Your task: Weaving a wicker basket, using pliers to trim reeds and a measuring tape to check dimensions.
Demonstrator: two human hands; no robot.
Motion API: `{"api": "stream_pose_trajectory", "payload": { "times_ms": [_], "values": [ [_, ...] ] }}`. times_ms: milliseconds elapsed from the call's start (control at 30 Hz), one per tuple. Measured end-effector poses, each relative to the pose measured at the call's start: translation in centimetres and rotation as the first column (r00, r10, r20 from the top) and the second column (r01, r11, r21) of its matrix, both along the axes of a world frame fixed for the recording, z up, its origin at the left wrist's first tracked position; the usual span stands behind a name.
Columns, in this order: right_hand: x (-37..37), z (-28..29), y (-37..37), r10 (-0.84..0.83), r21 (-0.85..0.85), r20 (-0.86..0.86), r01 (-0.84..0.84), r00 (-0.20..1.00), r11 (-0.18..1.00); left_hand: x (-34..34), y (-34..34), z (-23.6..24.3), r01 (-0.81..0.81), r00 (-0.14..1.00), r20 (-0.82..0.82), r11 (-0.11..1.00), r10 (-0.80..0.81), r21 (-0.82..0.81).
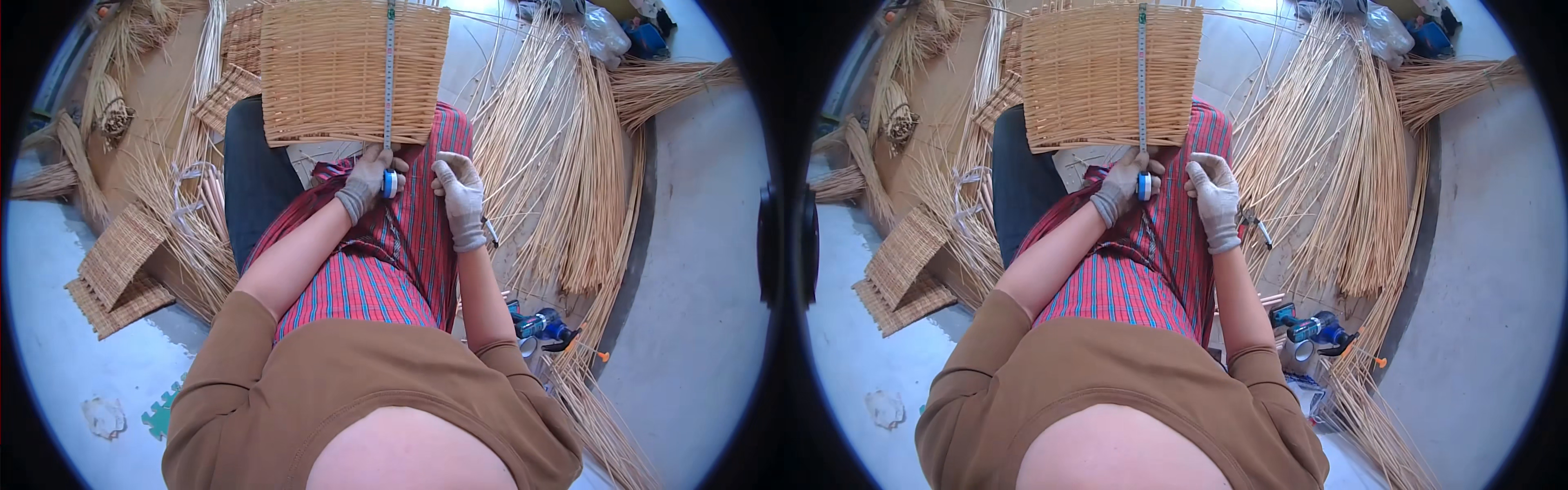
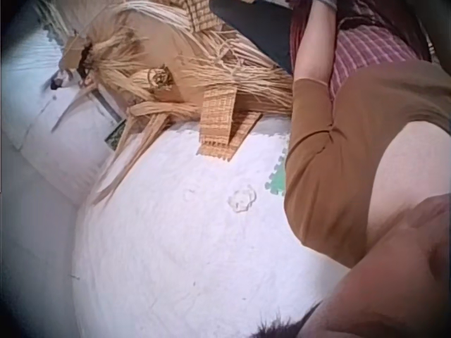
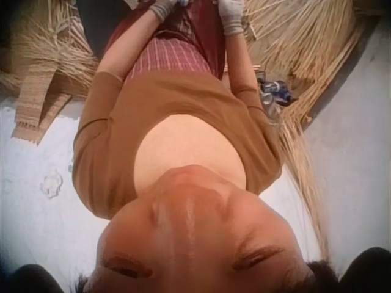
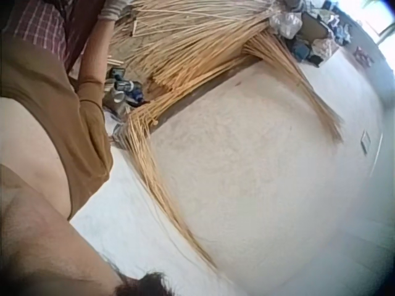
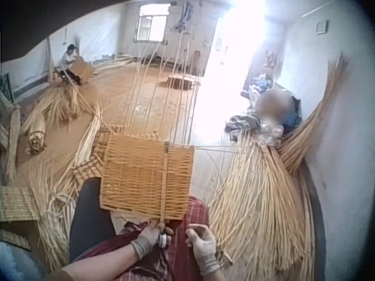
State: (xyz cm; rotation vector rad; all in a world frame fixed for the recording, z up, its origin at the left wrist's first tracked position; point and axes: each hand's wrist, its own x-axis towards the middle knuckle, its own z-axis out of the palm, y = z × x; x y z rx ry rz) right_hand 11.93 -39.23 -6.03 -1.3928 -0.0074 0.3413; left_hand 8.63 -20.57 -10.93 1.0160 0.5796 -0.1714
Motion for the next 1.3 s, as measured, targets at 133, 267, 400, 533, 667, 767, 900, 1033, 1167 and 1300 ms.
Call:
{"api": "stream_pose_trajectory", "payload": {
  "times_ms": [133, 267, 400, 533, 667, 767, 900, 1033, 1167, 1300],
  "values": [
    [-0.4, -0.3, 0.1, -0.055, 0.019, 0.019, 0.054, 0.998, 0.998, 0.0, 0.3, -0.3, -0.003, 0.999, 0.039, 0.999, 0.005, -0.048],
    [-0.2, -0.5, 0.4, -0.068, 0.022, 0.038, 0.068, 0.997, 0.997, 0.2, 0.6, 0.1, 0.022, 0.999, 0.042, 1.0, -0.022, -0.006],
    [-0.2, -0.2, 0.5, -0.073, -0.035, 0.066, 0.076, 0.995, 0.996, 0.4, 0.6, -0.3, 0.016, 0.999, 0.043, 1.0, -0.016, 0.012],
    [-0.6, -0.5, 0.4, -0.037, -0.079, 0.079, 0.043, 0.996, 0.996, -1.5, 0.9, -2.7, -0.082, 0.936, 0.352, 0.96, -0.019, 0.268],
    [-0.2, -0.5, 0.8, -0.002, -0.109, 0.004, 0.002, 1.0, 0.994, -4.1, 3.9, 0.9, -0.185, 0.975, 0.166, 0.954, 0.148, 0.237],
    [0.0, -0.3, 1.3, -0.025, -0.099, -0.03, 0.022, 0.999, 0.995, -5.0, 5.8, 0.6, -0.256, 0.966, 0.091, 0.949, 0.243, 0.183],
    [0.0, -0.4, 1.2, -0.05, -0.134, 0.024, 0.053, 0.998, 0.99, -5.2, 5.9, 1.0, -0.165, 0.984, -0.024, 0.961, 0.175, 0.224],
    [0.6, -0.5, 1.1, -0.037, -0.146, 0.048, 0.044, 0.998, 0.988, -4.2, 6.4, 0.1, -0.207, 0.978, 0.054, 0.964, 0.2, 0.166],
    [0.5, -0.7, 1.2, -0.044, -0.145, 0.049, 0.051, 0.998, 0.988, -4.0, 7.1, -0.2, -0.191, 0.982, 0.022, 0.973, 0.19, 0.127],
    [0.3, -0.4, 2.0, -0.043, -0.212, 0.053, 0.053, 0.998, 0.976, -4.2, 7.6, -0.8, -0.197, 0.979, 0.069, 0.977, 0.192, 0.075]
  ]
}}
